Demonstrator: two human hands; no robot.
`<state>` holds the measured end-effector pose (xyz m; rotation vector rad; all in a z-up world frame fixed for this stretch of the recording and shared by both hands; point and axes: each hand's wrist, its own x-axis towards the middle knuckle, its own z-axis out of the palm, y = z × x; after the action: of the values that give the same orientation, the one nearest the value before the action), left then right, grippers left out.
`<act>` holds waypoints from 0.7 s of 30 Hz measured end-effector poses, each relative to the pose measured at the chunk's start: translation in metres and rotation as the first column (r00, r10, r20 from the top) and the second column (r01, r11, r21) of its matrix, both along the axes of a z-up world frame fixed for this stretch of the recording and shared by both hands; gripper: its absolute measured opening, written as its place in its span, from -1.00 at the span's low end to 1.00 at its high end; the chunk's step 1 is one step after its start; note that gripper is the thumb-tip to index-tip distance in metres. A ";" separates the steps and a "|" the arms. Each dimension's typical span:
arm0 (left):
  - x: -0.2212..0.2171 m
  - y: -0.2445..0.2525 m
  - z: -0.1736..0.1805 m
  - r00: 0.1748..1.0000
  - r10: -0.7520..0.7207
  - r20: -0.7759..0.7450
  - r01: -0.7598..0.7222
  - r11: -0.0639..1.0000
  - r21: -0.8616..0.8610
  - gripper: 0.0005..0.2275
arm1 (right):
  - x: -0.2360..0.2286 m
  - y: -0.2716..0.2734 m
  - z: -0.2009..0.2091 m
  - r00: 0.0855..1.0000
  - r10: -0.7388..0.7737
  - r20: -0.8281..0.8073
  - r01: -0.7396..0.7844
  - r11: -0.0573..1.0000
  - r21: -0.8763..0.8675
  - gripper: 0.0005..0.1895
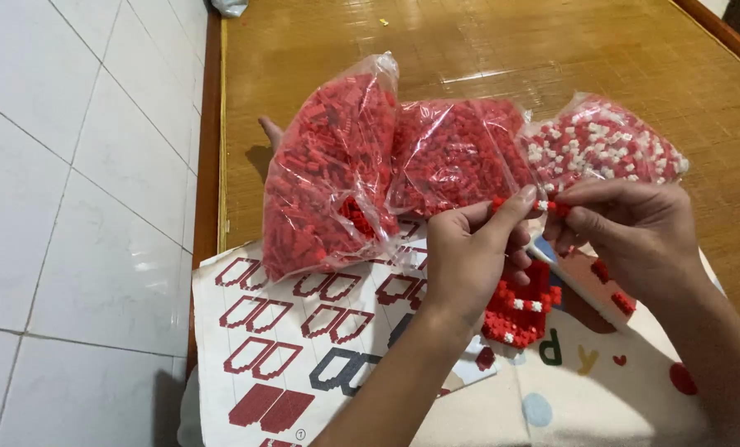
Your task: Assembling a small decorative item using tiny interlocking plastic blocks by following a pattern.
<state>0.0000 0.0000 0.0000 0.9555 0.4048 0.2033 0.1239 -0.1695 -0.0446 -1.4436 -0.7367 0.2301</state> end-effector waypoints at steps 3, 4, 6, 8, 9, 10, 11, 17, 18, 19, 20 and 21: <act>-0.002 0.001 -0.001 1.000 -0.015 0.022 0.015 1.000 0.012 -0.71 | 0.004 -0.004 -0.008 0.995 -0.070 -0.073 0.069 0.998 -0.014 -0.75; -0.002 0.003 0.001 0.999 -0.012 0.030 0.011 1.000 0.020 -0.71 | 0.003 -0.001 -0.006 0.996 -0.066 -0.065 0.066 0.998 -0.006 -0.75; -0.002 0.002 0.004 1.000 -0.010 -0.022 0.010 1.000 -0.010 -0.71 | 0.000 -0.001 -0.001 0.993 -0.082 -0.089 0.079 0.996 -0.028 -0.73; 0.000 0.001 0.003 1.000 -0.001 -0.013 0.001 1.000 -0.002 -0.70 | -0.001 0.001 0.000 0.992 -0.095 -0.089 0.092 0.995 -0.034 -0.73; 0.001 0.001 0.001 1.000 0.009 -0.002 -0.009 1.000 0.006 -0.70 | -0.001 0.001 0.000 0.990 -0.107 -0.087 0.104 0.994 -0.038 -0.72; 0.000 0.000 0.000 1.000 0.007 -0.007 -0.007 1.000 0.003 -0.70 | -0.003 0.001 0.000 0.990 -0.109 -0.092 0.105 0.994 -0.042 -0.72; 0.000 0.001 -0.001 1.000 0.008 0.000 -0.008 1.000 0.017 -0.70 | -0.004 0.001 0.001 0.991 -0.109 -0.080 0.106 0.993 -0.044 -0.74; -0.001 0.002 0.002 1.000 -0.007 -0.008 0.008 0.999 0.051 -0.70 | -0.006 0.001 0.000 0.987 -0.122 -0.101 0.119 0.992 -0.038 -0.77; -0.001 0.002 0.002 1.000 -0.002 -0.009 0.003 0.999 0.053 -0.69 | -0.008 0.002 0.003 0.989 -0.104 -0.105 0.102 0.994 -0.026 -0.77; 0.000 0.002 0.002 1.000 -0.002 -0.008 0.002 0.999 0.053 -0.69 | -0.007 0.002 0.003 0.989 -0.104 -0.104 0.102 0.994 -0.026 -0.77; 0.000 0.002 0.002 1.000 -0.002 -0.008 0.002 0.998 0.059 -0.70 | -0.006 0.001 0.002 0.991 -0.103 -0.088 0.101 0.994 -0.029 -0.78; 0.000 0.001 0.001 1.000 -0.002 -0.010 0.002 0.998 0.064 -0.71 | -0.006 0.001 0.000 0.992 -0.103 -0.074 0.101 0.994 -0.034 -0.78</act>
<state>0.0000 0.0012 0.0005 1.0204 0.4083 0.2109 0.1179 -0.1690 -0.0443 -1.4886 -0.5979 0.2164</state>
